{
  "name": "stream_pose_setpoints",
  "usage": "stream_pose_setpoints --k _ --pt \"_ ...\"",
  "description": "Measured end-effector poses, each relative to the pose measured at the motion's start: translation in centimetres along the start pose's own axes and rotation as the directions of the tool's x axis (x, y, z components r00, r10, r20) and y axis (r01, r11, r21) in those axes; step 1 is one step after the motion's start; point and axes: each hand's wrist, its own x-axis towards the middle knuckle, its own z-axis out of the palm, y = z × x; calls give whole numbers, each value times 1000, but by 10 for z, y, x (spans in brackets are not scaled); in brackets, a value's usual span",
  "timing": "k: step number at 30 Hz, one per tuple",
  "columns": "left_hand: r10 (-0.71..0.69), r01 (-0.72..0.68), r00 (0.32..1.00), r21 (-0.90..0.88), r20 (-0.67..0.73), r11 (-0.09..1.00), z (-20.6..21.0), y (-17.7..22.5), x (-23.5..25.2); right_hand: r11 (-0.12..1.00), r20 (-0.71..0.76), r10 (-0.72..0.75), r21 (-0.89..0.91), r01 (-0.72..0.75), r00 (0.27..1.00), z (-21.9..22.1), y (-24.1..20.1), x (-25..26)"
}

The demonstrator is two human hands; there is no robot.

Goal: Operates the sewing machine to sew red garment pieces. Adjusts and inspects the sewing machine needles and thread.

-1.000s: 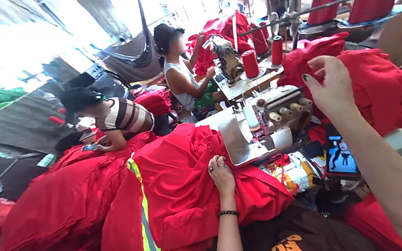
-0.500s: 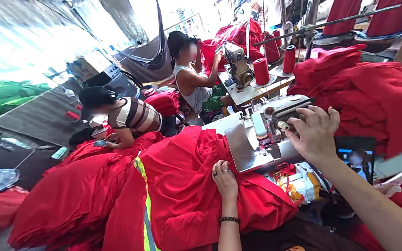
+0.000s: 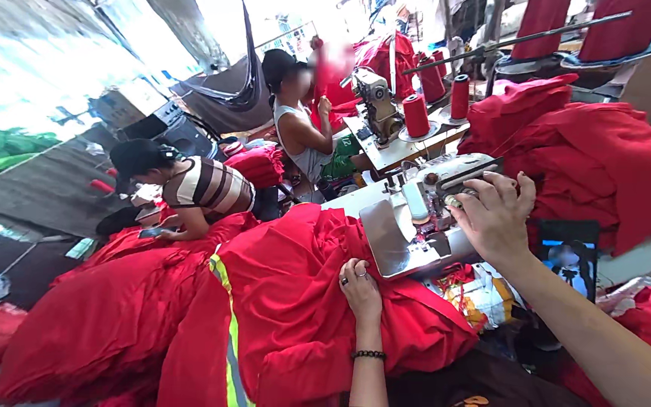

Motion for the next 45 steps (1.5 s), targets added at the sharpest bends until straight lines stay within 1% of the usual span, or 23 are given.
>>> stream_pose_setpoints --k 6,10,18,22,30,34,36,42,45 --pt "-44 45 999 -42 31 998 -2 1 0 999 39 -35 34 33 999 -4 0 1" --pt "-45 46 999 -49 18 998 -1 1 0 998 62 -57 31 55 996 -6 0 2" --pt "-50 53 998 -80 39 995 -4 4 -1 999 100 -37 27 34 994 -4 3 -1" --pt "-52 56 997 -81 50 995 -4 5 -2 999 72 -39 35 37 997 0 6 -3" --pt "-44 48 996 -48 78 998 -6 6 -2 997 109 0 81 -9 994 -3 4 -5" --pt "-56 59 992 -27 117 998 -10 7 -2 987 237 31 146 -67 971 -22 2 -1" --pt "-67 70 989 -20 134 997 -10 6 -3 980 264 52 172 -101 963 -36 4 -1" --pt "-86 85 978 15 191 996 -5 4 -5 969 134 110 207 -136 985 -76 10 -10" --pt "-83 78 978 31 191 996 -4 4 -4 952 110 80 288 -108 991 -86 2 -22"
